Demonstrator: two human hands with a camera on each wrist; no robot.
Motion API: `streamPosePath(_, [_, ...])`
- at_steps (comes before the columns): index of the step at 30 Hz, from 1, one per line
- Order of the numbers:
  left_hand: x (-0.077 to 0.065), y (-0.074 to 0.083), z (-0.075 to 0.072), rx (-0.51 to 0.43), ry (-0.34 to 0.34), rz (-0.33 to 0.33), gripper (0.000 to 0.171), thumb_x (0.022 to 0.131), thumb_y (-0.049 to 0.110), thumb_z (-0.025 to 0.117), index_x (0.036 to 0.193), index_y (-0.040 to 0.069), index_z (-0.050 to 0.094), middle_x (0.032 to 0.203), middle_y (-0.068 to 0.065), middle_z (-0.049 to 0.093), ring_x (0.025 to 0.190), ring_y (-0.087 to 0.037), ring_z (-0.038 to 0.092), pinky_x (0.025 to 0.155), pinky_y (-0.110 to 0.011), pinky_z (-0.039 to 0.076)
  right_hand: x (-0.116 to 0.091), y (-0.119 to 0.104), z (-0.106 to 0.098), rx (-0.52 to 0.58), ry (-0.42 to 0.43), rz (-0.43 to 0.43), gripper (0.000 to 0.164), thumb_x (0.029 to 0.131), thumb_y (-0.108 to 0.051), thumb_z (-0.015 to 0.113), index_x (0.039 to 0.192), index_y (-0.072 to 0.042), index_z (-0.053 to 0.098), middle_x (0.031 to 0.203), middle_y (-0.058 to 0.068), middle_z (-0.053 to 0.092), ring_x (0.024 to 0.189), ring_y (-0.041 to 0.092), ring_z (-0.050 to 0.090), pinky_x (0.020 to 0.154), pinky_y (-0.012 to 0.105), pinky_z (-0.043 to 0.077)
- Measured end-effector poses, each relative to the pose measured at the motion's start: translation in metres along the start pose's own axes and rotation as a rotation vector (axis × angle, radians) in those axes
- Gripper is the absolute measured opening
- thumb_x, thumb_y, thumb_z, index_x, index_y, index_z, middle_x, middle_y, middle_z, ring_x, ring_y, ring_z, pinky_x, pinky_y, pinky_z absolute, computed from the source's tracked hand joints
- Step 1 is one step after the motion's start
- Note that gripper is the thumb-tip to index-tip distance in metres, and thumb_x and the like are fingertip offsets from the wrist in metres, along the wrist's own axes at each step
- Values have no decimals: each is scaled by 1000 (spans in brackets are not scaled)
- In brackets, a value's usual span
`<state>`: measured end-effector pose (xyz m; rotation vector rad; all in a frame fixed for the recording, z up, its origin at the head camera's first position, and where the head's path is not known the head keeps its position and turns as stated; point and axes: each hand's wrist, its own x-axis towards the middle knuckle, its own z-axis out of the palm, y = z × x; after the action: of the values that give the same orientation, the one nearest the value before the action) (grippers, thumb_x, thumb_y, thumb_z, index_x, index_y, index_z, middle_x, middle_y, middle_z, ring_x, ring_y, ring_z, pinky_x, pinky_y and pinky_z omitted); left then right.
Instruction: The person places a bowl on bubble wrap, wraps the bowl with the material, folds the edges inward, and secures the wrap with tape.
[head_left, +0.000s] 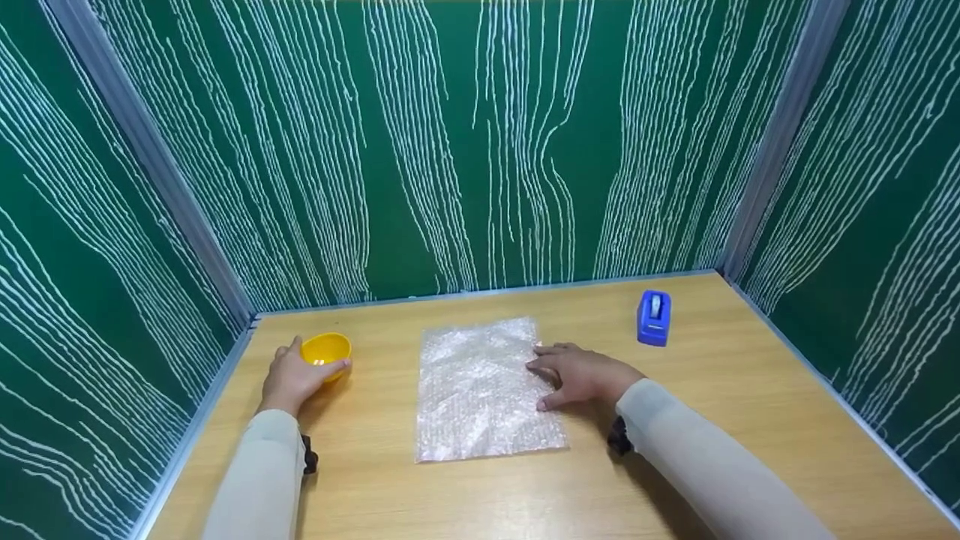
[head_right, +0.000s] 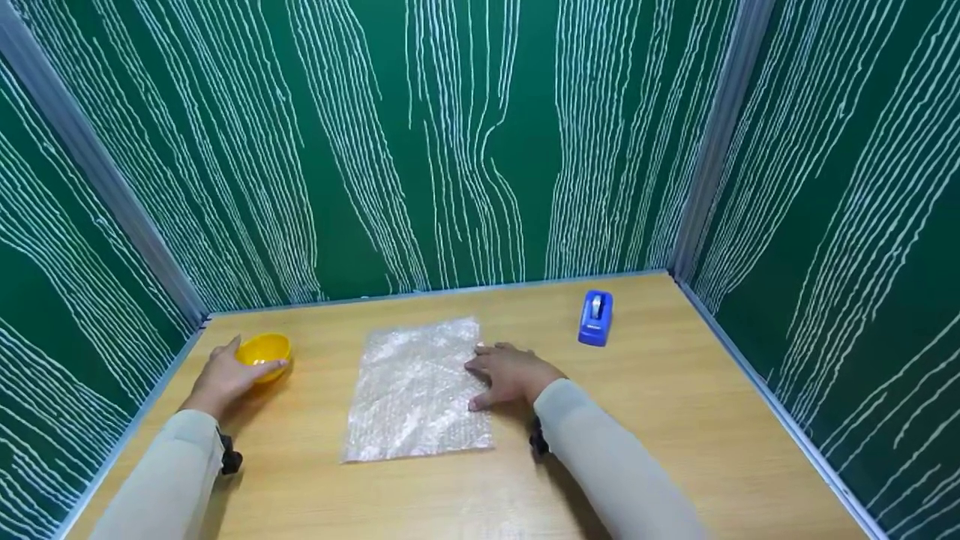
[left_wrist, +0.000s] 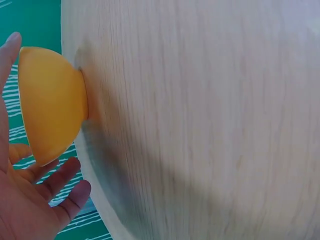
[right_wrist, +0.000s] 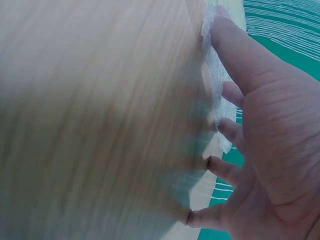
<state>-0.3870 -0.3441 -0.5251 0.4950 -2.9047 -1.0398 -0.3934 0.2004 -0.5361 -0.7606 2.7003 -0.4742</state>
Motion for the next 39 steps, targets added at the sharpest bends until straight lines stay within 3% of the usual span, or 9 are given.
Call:
streamPosePath(5, [0,-1,0,-27,-13,-26,146,83,74,91,181,1,9,174,-32,32,152,-49,43,139,-68,31,0,-2,-1,0,-9,1,86,95,-67,85,169,-35,55,187,2,35,176,44,23,139,75,24])
streamPosePath(9, [0,-2,0,-61,-14,-31,141,81,70,95,178,-3,21,169,-30,38,148,-48,47,139,-65,34,0,-3,-1,2,-10,1,86,94,-66,86,169,-35,56,187,3,35,176,44,23,139,75,24])
streamPosePath(16, [-3,-3,-3,-82,-6,-15,131,81,65,98,170,-6,32,163,-28,44,143,-47,51,137,-63,39,1,-4,0,-3,-9,3,85,94,-66,86,168,-35,57,187,3,36,176,44,24,138,74,26])
streamPosePath(23, [-4,-2,-1,-45,12,21,125,83,61,97,165,-11,36,155,-30,47,137,-46,54,134,-61,44,2,-3,0,-45,10,-38,85,96,-62,86,168,-26,58,185,10,39,173,48,29,138,71,29])
streamPosePath(30, [-5,0,3,-96,-1,14,125,82,60,99,165,-7,36,156,-28,47,138,-46,53,134,-61,43,0,-3,-1,-36,7,-32,85,96,-61,86,168,-25,58,185,10,38,173,48,29,138,72,30])
streamPosePath(39, [-14,17,11,-114,-11,90,124,79,62,100,165,-5,40,155,-26,50,137,-44,55,132,-61,46,-1,-4,-1,-13,2,-15,83,96,-58,88,168,-29,58,186,7,37,174,46,27,138,72,29])
